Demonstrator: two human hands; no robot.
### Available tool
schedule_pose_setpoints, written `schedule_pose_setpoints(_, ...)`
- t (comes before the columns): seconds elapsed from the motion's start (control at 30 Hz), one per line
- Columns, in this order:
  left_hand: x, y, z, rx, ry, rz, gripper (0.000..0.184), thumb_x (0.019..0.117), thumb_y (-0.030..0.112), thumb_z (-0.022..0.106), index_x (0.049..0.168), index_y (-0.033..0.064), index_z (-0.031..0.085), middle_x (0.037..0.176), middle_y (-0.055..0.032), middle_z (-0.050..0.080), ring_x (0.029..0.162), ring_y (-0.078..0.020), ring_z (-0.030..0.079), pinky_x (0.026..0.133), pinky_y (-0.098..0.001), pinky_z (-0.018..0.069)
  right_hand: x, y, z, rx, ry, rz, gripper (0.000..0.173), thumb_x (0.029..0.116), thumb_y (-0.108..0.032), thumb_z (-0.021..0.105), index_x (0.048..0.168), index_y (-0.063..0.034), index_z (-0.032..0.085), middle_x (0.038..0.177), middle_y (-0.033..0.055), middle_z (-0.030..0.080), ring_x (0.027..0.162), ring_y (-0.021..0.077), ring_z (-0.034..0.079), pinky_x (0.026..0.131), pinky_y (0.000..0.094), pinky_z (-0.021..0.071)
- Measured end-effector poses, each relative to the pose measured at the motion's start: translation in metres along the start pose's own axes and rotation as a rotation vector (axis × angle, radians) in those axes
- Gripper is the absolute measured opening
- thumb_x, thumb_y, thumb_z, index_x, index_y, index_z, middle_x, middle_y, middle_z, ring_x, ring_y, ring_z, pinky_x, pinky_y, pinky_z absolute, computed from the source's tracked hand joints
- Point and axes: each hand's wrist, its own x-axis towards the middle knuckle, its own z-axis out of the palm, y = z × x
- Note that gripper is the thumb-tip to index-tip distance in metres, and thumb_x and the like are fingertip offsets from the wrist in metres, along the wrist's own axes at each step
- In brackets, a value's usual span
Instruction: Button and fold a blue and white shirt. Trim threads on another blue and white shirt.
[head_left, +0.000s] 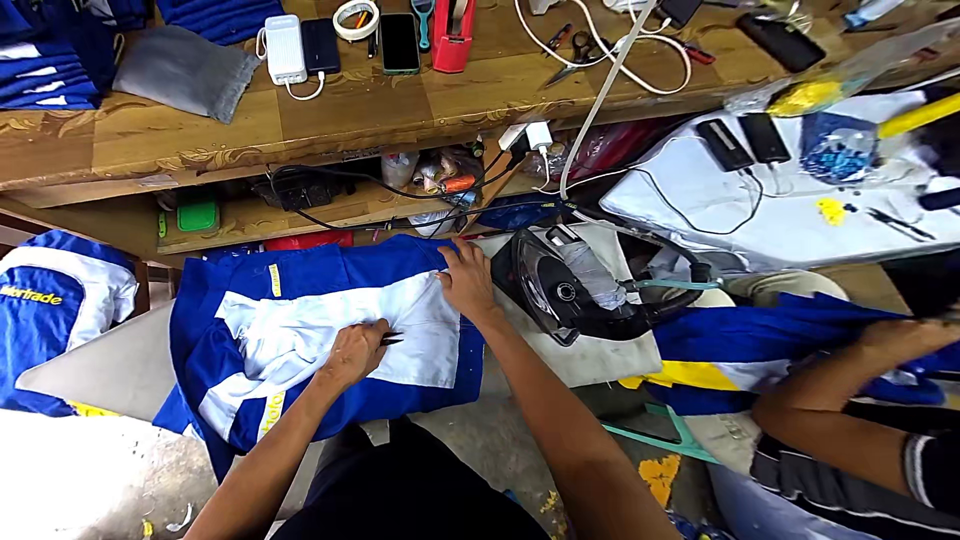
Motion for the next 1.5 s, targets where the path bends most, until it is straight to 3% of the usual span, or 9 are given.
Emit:
schedule_pose_setpoints(0.1,-0.015,-0.003,-0.006,-0.033,-0.111,0.064,0.027,0.0978,0.024,0.055,0.114,0.0051,0.066,0.099,-0.0197,0.072,0.098,-0.0399,0.070,0.086,-0.0608,0.0527,0.003,0.005,-0.001,-0.010,-0.012,-0.018,0.021,0.0939,-0.017,0.073,0.112,-0.0057,0.072,0.127,0.0202,0.065,0.123,0.0423,0.058,0.099,0.0619,0.0445)
schedule_pose_setpoints(0.23,-0.042,-0.014,-0.005,-0.060,-0.257,0.116,0.025,0.0966,0.024,0.059,0.108,0.0043,0.068,0.095,-0.0203,0.071,0.095,-0.0412,0.069,0.083,-0.0639,0.0513,-0.004,-0.003,-0.027,0.238,-0.123,0.209,0.031,0.1086,-0.025,0.051,0.118,0.0005,0.066,0.096,0.0247,0.070,0.095,0.0436,0.069,0.085,0.0635,0.0525)
schedule_pose_setpoints(0.37,-0.060,-0.021,0.007,-0.127,-0.324,0.142,0.029,0.0966,0.033,0.064,0.107,0.0059,0.068,0.095,-0.0190,0.071,0.095,-0.0400,0.069,0.084,-0.0651,0.0508,-0.013,-0.010,-0.047,0.120,-0.135,0.424,0.036,0.1028,-0.023,0.058,0.133,-0.0043,0.059,0.102,0.0276,0.071,0.099,0.0487,0.068,0.085,0.0677,0.0509)
schedule_pose_setpoints(0.5,-0.069,-0.034,-0.001,-0.334,-0.135,0.116,0.036,0.0976,0.039,0.065,0.113,0.0059,0.070,0.098,-0.0158,0.073,0.094,-0.0324,0.070,0.088,-0.0580,0.0544,-0.016,-0.020,-0.033,0.074,0.041,0.215,0.062,0.0880,-0.005,0.071,0.147,-0.0082,0.052,0.133,0.0315,0.057,0.125,0.0543,0.051,0.097,0.0698,0.0431)
schedule_pose_setpoints(0.73,-0.075,-0.098,-0.050,-0.457,0.432,-0.260,0.038,0.1027,0.028,0.055,0.132,0.0068,0.065,0.103,-0.0130,0.074,0.089,-0.0249,0.071,0.087,-0.0479,0.0568,0.011,-0.106,0.014,0.473,-0.158,-0.200,0.025,0.1027,-0.016,0.055,0.112,-0.0016,0.074,0.107,0.0149,0.073,0.096,0.0241,0.071,0.089,0.0411,0.0586)
schedule_pose_setpoints(0.87,-0.064,-0.123,-0.065,-0.498,0.503,-0.331,0.043,0.1001,0.030,0.058,0.135,0.0058,0.061,0.100,-0.0132,0.071,0.085,-0.0243,0.067,0.084,-0.0466,0.0553,0.051,-0.162,0.038,0.486,-0.191,-0.270,0.021,0.1011,-0.009,0.058,0.111,0.0002,0.074,0.111,0.0180,0.072,0.104,0.0294,0.070,0.095,0.0459,0.0562)
schedule_pose_setpoints(1.03,-0.033,-0.130,-0.060,-0.523,0.471,-0.236,0.036,0.1025,0.020,0.053,0.132,0.0018,0.064,0.119,-0.0158,0.071,0.106,-0.0230,0.069,0.099,-0.0412,0.0534,0.078,-0.187,0.069,0.328,-0.302,-0.179,0.027,0.0950,-0.004,0.067,0.121,-0.0002,0.072,0.119,0.0221,0.065,0.113,0.0370,0.064,0.100,0.0513,0.0526)
schedule_pose_setpoints(1.3,-0.037,-0.136,-0.044,-0.516,0.502,-0.154,0.034,0.0985,0.016,0.058,0.127,-0.0001,0.067,0.120,-0.0171,0.069,0.109,-0.0234,0.067,0.100,-0.0366,0.0524,0.080,-0.181,0.068,0.377,-0.214,-0.055,0.015,0.1010,-0.006,0.058,0.105,-0.0010,0.072,0.100,0.0186,0.072,0.097,0.0354,0.071,0.088,0.0555,0.0547)
schedule_pose_setpoints(1.5,-0.035,-0.139,-0.046,-0.521,0.469,-0.150,0.035,0.0984,0.017,0.059,0.128,0.0000,0.067,0.123,-0.0177,0.069,0.111,-0.0234,0.067,0.102,-0.0363,0.0515,0.087,-0.165,0.059,0.964,-0.245,0.336,0.018,0.1095,-0.011,0.047,0.119,0.0000,0.057,0.096,0.0128,0.072,0.080,0.0201,0.073,0.073,0.0372,0.0616)
